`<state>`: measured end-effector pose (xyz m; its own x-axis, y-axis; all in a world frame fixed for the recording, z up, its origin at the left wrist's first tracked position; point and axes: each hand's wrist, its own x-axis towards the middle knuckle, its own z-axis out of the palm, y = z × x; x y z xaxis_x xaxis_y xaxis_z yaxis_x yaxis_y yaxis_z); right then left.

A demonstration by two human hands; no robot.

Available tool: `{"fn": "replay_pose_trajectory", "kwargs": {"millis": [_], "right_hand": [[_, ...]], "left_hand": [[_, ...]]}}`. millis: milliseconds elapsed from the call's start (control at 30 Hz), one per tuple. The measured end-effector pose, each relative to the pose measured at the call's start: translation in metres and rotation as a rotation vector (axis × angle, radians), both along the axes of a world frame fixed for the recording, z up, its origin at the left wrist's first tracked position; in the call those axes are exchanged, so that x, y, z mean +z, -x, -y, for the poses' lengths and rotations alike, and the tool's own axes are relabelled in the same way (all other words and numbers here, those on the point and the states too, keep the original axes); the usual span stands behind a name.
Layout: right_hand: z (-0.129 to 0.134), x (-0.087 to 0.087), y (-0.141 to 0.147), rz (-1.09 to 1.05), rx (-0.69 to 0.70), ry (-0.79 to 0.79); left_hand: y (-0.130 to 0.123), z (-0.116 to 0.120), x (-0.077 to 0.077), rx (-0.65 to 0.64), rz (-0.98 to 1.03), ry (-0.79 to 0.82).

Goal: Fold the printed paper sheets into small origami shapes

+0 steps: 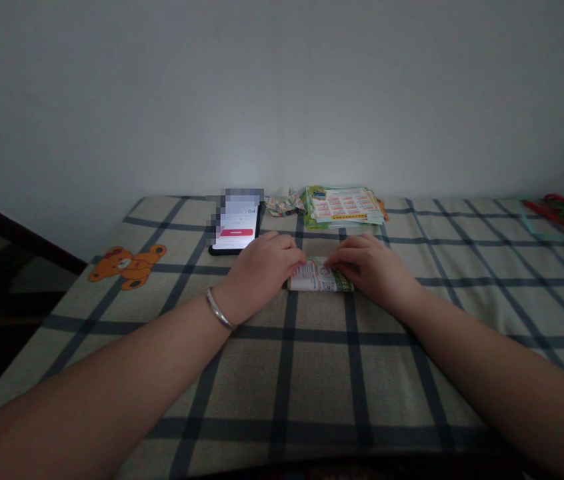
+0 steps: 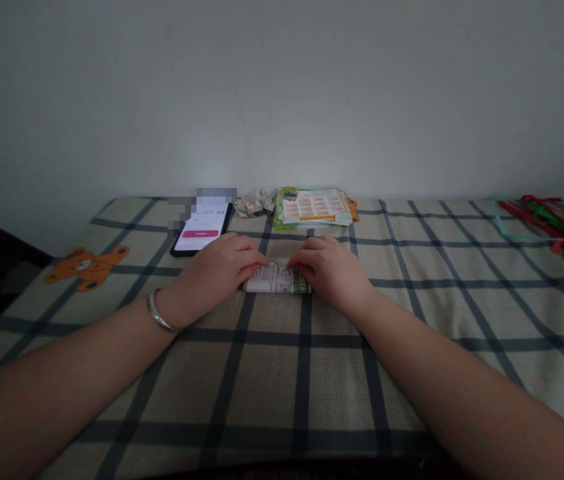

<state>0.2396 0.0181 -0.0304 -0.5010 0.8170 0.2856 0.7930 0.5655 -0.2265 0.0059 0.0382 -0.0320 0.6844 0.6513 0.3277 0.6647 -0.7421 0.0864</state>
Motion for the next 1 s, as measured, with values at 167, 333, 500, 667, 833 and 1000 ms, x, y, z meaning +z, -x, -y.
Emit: {"fn": "replay_pose_trajectory", "kwargs": {"millis": [167,333,500,667,833,1000], "right_hand": [[0.002,0.002,-0.001,0.049,0.042,-0.038],[0.006,0.005,0.000,0.107,0.043,-0.056],[0.009,0.006,0.000,0.135,0.046,-0.073],[0.011,0.006,0.001,0.187,0.022,-0.102],[0.011,0.006,0.002,0.185,0.011,-0.105],[0.012,0.006,0.003,0.190,0.006,-0.100]], "left_hand": [[0.001,0.000,0.003,-0.040,-0.037,0.012],[0.000,0.008,0.009,-0.009,-0.114,-0.016],[0.001,0.013,0.014,0.003,-0.163,-0.012],[0.002,0.014,0.014,0.007,-0.155,0.009],[0.001,0.018,0.019,0.024,-0.195,-0.002],[0.001,0.021,0.022,0.022,-0.222,0.008]]}}
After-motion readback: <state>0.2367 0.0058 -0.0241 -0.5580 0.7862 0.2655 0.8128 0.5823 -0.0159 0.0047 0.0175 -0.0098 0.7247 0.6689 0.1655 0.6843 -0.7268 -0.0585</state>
